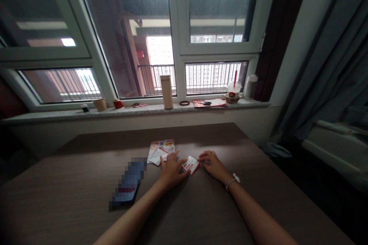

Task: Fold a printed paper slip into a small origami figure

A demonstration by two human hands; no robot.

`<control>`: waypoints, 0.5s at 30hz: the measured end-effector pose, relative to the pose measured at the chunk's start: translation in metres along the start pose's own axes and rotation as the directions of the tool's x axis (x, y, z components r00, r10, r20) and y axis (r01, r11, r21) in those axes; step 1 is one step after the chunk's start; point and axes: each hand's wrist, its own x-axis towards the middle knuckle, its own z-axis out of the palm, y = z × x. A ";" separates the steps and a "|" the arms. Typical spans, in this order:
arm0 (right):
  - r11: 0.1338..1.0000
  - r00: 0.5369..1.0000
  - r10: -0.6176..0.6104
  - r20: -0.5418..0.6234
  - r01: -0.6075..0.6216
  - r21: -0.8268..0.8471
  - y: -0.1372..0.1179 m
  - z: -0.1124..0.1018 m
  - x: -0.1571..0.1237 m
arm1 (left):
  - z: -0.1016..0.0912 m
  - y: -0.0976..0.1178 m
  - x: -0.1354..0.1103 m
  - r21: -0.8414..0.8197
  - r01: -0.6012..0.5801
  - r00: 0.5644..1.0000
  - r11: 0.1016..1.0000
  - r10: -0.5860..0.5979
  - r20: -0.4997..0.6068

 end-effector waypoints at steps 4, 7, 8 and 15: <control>1.000 1.000 -0.003 0.001 0.003 0.010 -0.001 -0.001 0.000 | -0.003 0.002 -0.001 -0.004 0.007 1.000 1.000 -0.007 0.024; 1.000 1.000 -0.006 0.007 0.006 0.012 -0.001 -0.001 0.000 | -0.004 0.002 -0.001 0.000 0.019 0.999 1.000 -0.019 0.035; 1.000 1.000 -0.008 0.010 0.008 0.011 -0.001 -0.001 0.000 | -0.004 0.002 0.000 0.004 0.021 0.999 1.000 -0.021 0.035; 1.000 1.000 -0.025 -0.008 0.025 0.009 0.003 0.001 0.001 | -0.002 0.001 0.000 -0.015 -0.016 0.999 1.000 0.016 0.040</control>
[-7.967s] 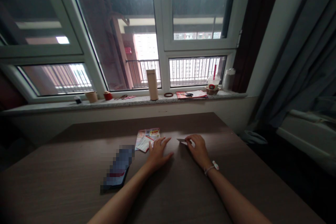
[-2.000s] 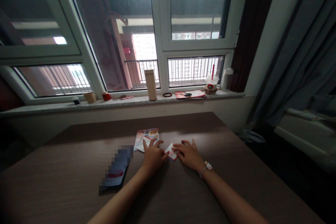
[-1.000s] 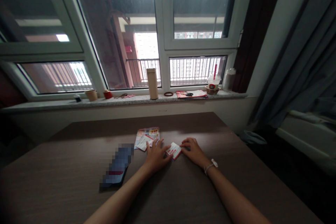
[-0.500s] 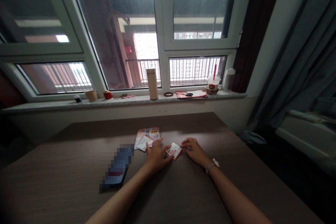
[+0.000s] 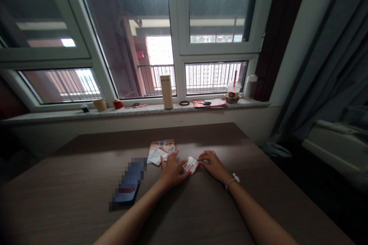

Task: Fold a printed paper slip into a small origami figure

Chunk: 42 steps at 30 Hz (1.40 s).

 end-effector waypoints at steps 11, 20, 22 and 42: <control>0.999 1.000 -0.017 0.006 0.017 -0.031 -0.006 0.002 0.000 | 0.004 0.002 -0.001 -0.028 -0.027 0.999 0.999 0.027 -0.026; 0.973 0.995 0.093 0.034 -0.083 -0.213 -0.022 0.011 0.003 | -0.001 0.004 -0.001 -0.057 -0.005 1.000 0.998 0.007 0.024; 0.966 0.994 0.110 0.030 -0.100 -0.237 -0.025 0.013 0.003 | -0.001 0.004 -0.001 -0.069 -0.003 0.999 0.998 0.006 0.038; 0.968 0.992 0.124 -0.018 -0.125 -0.218 -0.032 0.020 0.004 | -0.001 0.001 0.002 -0.046 -0.012 0.997 0.999 0.016 0.081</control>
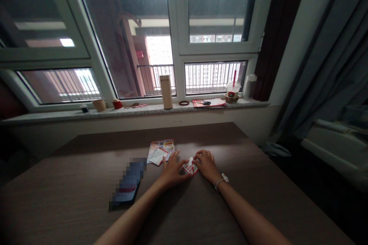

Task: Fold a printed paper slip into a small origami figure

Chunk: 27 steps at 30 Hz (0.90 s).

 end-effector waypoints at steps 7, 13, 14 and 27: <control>1.000 0.999 0.011 -0.031 -0.011 -0.018 -0.002 0.002 -0.001 | 0.001 0.001 0.001 -0.010 0.016 1.000 1.000 -0.016 -0.011; 0.998 0.998 0.034 -0.053 -0.036 -0.045 -0.002 0.007 0.000 | 0.003 0.000 0.002 -0.005 0.018 1.000 1.000 -0.018 -0.005; 0.998 0.998 0.031 -0.057 -0.034 -0.048 -0.002 0.007 0.000 | 0.003 0.000 0.002 -0.003 0.018 1.000 1.000 -0.018 -0.007; 0.998 0.998 -0.006 -0.065 0.002 -0.058 -0.004 0.006 -0.004 | 0.003 0.007 0.002 -0.035 0.077 0.995 0.996 -0.079 -0.067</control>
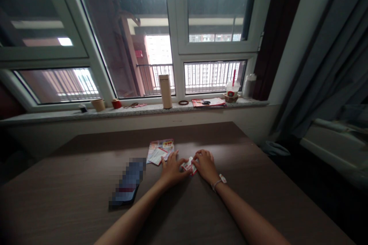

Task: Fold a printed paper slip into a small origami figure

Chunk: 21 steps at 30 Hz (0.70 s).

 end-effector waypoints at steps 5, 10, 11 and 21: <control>1.000 1.000 0.020 -0.004 -0.020 -0.005 0.000 0.001 0.001 | -0.002 0.002 -0.001 0.041 0.019 1.000 0.999 -0.019 0.012; 1.000 1.000 -0.003 -0.023 0.002 -0.017 -0.002 0.000 -0.001 | -0.002 0.003 -0.001 0.034 0.025 1.000 0.999 -0.026 0.016; 1.000 1.000 -0.003 -0.023 0.003 -0.018 -0.003 0.000 -0.001 | -0.001 0.002 0.000 0.031 0.022 1.000 0.999 -0.023 0.010; 0.999 1.000 0.025 -0.018 -0.025 -0.026 -0.002 -0.001 0.000 | 0.003 -0.002 0.002 0.013 0.005 1.000 1.000 -0.005 0.004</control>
